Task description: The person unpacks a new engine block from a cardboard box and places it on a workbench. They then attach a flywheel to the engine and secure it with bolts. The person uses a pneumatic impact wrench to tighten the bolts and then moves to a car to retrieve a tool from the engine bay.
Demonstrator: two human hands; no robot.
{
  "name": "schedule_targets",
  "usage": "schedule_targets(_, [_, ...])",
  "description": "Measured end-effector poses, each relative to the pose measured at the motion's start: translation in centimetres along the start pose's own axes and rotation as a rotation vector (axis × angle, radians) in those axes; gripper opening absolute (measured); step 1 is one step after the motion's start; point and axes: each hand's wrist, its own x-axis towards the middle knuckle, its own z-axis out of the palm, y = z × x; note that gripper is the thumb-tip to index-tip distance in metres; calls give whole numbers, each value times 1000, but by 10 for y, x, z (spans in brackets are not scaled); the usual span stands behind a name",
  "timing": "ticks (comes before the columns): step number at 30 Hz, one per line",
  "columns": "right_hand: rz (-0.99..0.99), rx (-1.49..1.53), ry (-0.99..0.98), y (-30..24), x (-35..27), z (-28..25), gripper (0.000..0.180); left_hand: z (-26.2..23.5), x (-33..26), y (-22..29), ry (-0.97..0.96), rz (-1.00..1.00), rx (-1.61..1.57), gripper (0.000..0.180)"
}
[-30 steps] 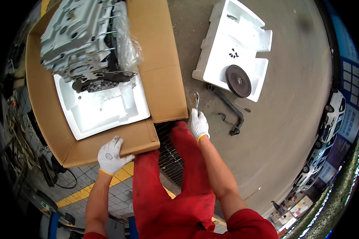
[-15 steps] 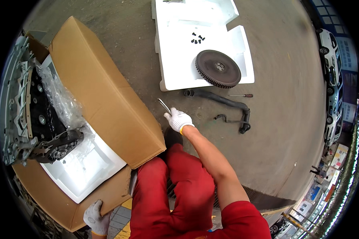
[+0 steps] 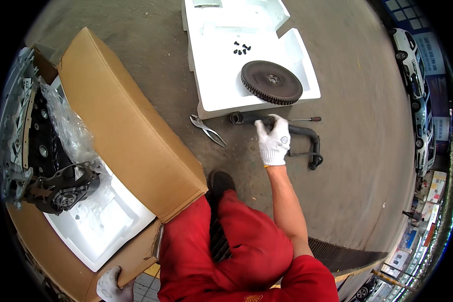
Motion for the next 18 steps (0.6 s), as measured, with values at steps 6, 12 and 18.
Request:
schedule_targets(6, [-445,-567,82,27,70,-32,65,-4,-1,8,29,-24,5,50])
schedule_targets(12, [-669,-921,-195,32,122,-26,18,-7,0,10,90,34,-14,50])
schedule_targets(18, [-803,-1014,-344,34,145,-23,9,-11,6,6,79,38,-96,58])
